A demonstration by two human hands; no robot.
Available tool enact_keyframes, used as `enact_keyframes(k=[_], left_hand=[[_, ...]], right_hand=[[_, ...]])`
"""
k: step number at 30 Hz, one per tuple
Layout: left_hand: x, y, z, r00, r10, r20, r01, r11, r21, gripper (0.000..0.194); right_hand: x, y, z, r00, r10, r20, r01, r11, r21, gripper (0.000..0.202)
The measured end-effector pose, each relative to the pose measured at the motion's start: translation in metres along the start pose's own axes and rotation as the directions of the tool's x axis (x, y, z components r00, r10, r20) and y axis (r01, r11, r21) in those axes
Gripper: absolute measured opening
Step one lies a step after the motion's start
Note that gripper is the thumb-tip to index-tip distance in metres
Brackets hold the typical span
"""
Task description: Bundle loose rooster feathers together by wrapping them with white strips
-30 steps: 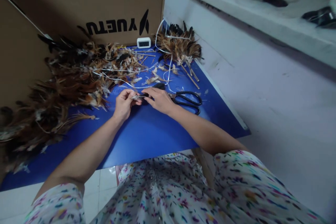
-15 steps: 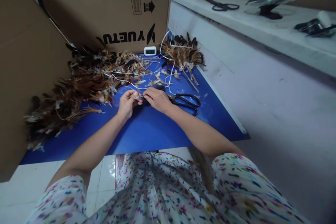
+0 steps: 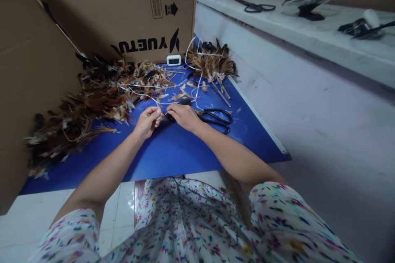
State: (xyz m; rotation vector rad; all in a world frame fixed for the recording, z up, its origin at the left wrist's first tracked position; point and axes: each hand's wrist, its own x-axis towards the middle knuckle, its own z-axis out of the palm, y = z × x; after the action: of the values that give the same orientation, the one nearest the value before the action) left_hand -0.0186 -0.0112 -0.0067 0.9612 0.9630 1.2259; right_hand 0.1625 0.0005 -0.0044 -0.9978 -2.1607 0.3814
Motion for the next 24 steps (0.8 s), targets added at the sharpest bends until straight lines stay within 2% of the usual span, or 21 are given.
enact_keyframes(k=[10,15,20,24], left_hand=[[0.002,-0.001,-0.009,0.995,-0.019,0.1,0.008,0.995,0.104,0.051],[0.001,0.0,-0.01,0.995,-0.016,0.103,0.0,0.989,0.146,0.049],[-0.002,0.002,-0.007,0.993,-0.017,0.114,-0.003,0.984,0.177,0.044],[-0.002,0.002,-0.007,0.99,-0.029,0.138,0.002,0.981,0.196,0.039]], right_hand=[[-0.004,-0.007,-0.001,0.987,-0.155,-0.04,0.147,0.976,-0.159,0.019],[-0.006,-0.012,-0.001,0.975,-0.221,-0.032,0.204,0.938,-0.282,0.023],[-0.007,-0.015,-0.004,0.971,-0.24,-0.006,0.221,0.901,-0.374,0.029],[-0.006,-0.016,-0.005,0.972,-0.235,0.011,0.222,0.898,-0.38,0.029]])
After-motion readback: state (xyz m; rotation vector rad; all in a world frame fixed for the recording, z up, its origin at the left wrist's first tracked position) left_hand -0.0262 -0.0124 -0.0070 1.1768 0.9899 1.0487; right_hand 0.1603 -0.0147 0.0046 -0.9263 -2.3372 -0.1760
